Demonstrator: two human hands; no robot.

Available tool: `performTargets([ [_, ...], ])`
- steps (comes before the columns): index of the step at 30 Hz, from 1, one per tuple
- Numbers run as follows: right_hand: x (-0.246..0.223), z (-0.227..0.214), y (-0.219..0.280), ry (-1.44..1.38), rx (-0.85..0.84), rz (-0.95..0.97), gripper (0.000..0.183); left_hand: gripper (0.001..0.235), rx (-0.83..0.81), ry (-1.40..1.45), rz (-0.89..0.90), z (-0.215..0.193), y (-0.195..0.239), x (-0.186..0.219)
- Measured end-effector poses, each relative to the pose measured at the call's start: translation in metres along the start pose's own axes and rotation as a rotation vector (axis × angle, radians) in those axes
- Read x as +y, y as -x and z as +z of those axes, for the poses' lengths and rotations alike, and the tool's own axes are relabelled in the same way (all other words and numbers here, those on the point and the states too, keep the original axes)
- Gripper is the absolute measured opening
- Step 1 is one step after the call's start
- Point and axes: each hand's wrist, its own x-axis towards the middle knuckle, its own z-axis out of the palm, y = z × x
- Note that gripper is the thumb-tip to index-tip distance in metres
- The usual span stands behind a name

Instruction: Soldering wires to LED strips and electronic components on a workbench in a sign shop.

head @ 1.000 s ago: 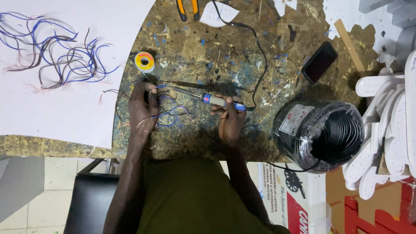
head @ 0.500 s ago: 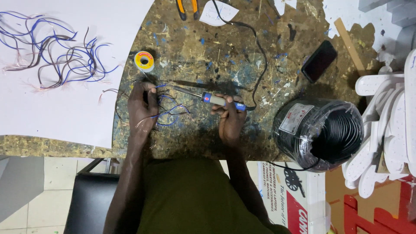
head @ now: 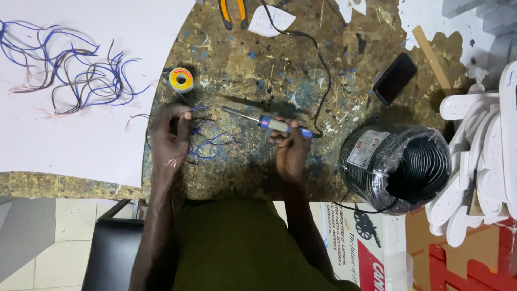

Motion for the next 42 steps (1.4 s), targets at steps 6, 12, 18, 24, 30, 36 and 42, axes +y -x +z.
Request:
performTargets([
  [6,-0.050,-0.017,-0.040,-0.256,0.131,0.035,0.018,0.012,-0.235,0.076,0.177,-0.040,-0.019,0.021],
  [12,-0.073,-0.014,-0.051,0.106,0.318,-0.350,0.011,0.009,-0.492,0.014,0.359,-0.046,-0.036,0.027],
  [18,-0.050,-0.012,-0.034,-0.057,0.330,-0.219,0.015,0.009,-0.363,-0.097,0.166,-0.051,-0.035,0.008],
  [24,-0.029,-0.026,-0.014,-0.391,0.421,-0.021,0.012,0.012,-0.369,0.021,-0.054,-0.038,-0.043,0.033],
  [30,-0.010,-0.037,-0.014,-0.537,0.337,-0.046,0.020,0.036,-0.504,-0.027,-0.148,0.039,-0.047,0.027],
  [36,-0.024,-0.036,-0.015,-0.579,0.264,-0.103,0.021,0.082,-0.328,0.076,0.197,0.170,-0.114,-0.006],
  [42,-0.068,-0.045,-0.024,-0.580,0.184,-0.087,0.025,0.100,-0.290,-0.681,0.146,0.272,-0.202,-0.031],
])
